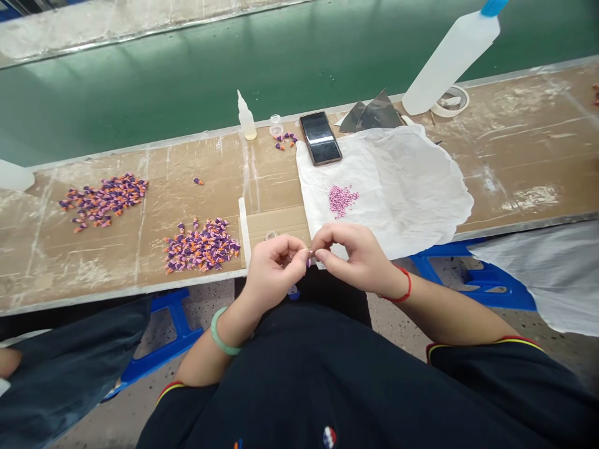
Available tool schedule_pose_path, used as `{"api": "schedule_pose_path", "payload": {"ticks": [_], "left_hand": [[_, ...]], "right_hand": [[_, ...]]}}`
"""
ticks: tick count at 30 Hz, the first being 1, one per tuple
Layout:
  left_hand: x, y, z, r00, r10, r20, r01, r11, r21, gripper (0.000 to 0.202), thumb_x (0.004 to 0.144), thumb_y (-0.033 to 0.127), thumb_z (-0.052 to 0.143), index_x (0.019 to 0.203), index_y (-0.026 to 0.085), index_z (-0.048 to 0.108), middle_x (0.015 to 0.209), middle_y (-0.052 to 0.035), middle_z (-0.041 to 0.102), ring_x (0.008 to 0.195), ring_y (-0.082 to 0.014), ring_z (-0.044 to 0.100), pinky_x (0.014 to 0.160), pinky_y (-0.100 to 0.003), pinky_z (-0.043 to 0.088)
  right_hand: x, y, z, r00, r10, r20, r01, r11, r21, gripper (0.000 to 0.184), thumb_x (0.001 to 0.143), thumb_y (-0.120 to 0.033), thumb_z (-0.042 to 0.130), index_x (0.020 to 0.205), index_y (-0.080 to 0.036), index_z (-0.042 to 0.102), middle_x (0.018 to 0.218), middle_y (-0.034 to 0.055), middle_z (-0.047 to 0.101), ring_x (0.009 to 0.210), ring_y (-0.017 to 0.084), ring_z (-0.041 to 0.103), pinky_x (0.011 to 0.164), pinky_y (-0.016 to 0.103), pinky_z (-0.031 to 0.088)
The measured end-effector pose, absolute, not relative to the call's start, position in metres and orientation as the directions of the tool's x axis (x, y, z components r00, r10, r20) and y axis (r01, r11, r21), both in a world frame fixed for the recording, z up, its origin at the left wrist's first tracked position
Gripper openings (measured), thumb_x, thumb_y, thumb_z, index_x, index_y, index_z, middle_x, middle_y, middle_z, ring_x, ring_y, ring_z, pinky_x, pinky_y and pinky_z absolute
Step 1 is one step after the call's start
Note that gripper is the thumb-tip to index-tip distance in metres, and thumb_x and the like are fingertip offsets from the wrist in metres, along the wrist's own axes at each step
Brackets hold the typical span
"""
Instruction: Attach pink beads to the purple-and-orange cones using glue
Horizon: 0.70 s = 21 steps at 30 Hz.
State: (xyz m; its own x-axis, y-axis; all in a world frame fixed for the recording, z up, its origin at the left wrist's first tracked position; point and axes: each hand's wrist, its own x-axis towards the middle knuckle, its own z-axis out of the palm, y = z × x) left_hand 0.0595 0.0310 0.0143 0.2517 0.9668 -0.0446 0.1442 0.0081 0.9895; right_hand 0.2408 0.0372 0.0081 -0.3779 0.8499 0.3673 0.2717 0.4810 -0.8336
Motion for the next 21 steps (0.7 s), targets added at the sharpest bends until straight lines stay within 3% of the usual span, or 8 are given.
{"api": "schedule_pose_path", "payload": {"ticks": [4,8,13,21], "left_hand": [[0.057,0.028,0.015,0.219,0.947,0.235,0.344,-0.3,0.89,0.017,0.079,0.019,0.06,0.062,0.018,0.058,0.053,0.0034,0.054,0.046,-0.008,0.044,0.047,-0.021,0.035],[0.056,0.029,0.01,0.271,0.895,0.355,0.391,-0.439,0.809,0.016,0.081,0.017,0.058,0.065,0.018,0.06,0.052,0.0042,0.056,0.046,-0.0076,0.045,0.047,-0.02,0.035],[0.054,0.03,0.009,0.268,0.902,0.34,0.383,-0.423,0.821,0.017,0.082,0.015,0.058,0.065,0.018,0.059,0.053,0.004,0.056,0.046,-0.0076,0.046,0.047,-0.019,0.037],[0.031,0.028,-0.005,0.134,0.986,0.094,0.038,-0.1,0.994,0.014,0.087,0.031,0.068,0.083,0.017,0.065,0.067,-0.0007,0.066,0.055,-0.0106,0.06,0.052,-0.02,0.048]], "right_hand": [[0.236,0.036,0.011,-0.356,0.911,0.209,0.225,0.3,-0.927,0.009,0.082,-0.016,0.057,0.074,-0.02,0.058,0.066,-0.001,0.063,0.059,0.011,0.057,0.056,0.024,0.049],[0.235,0.038,0.012,-0.375,0.916,0.143,0.218,0.237,-0.947,0.008,0.08,-0.016,0.056,0.073,-0.019,0.057,0.066,-0.0006,0.063,0.059,0.011,0.057,0.057,0.024,0.048],[0.231,0.039,0.013,-0.397,0.906,0.148,0.212,0.247,-0.945,0.007,0.078,-0.013,0.054,0.073,-0.019,0.055,0.066,-0.0014,0.06,0.059,0.011,0.054,0.055,0.023,0.045],[0.231,0.054,0.011,-0.512,0.833,0.21,0.249,0.378,-0.892,0.01,0.086,-0.016,0.05,0.078,-0.019,0.051,0.067,-0.0019,0.056,0.058,0.01,0.051,0.056,0.022,0.042]]}}
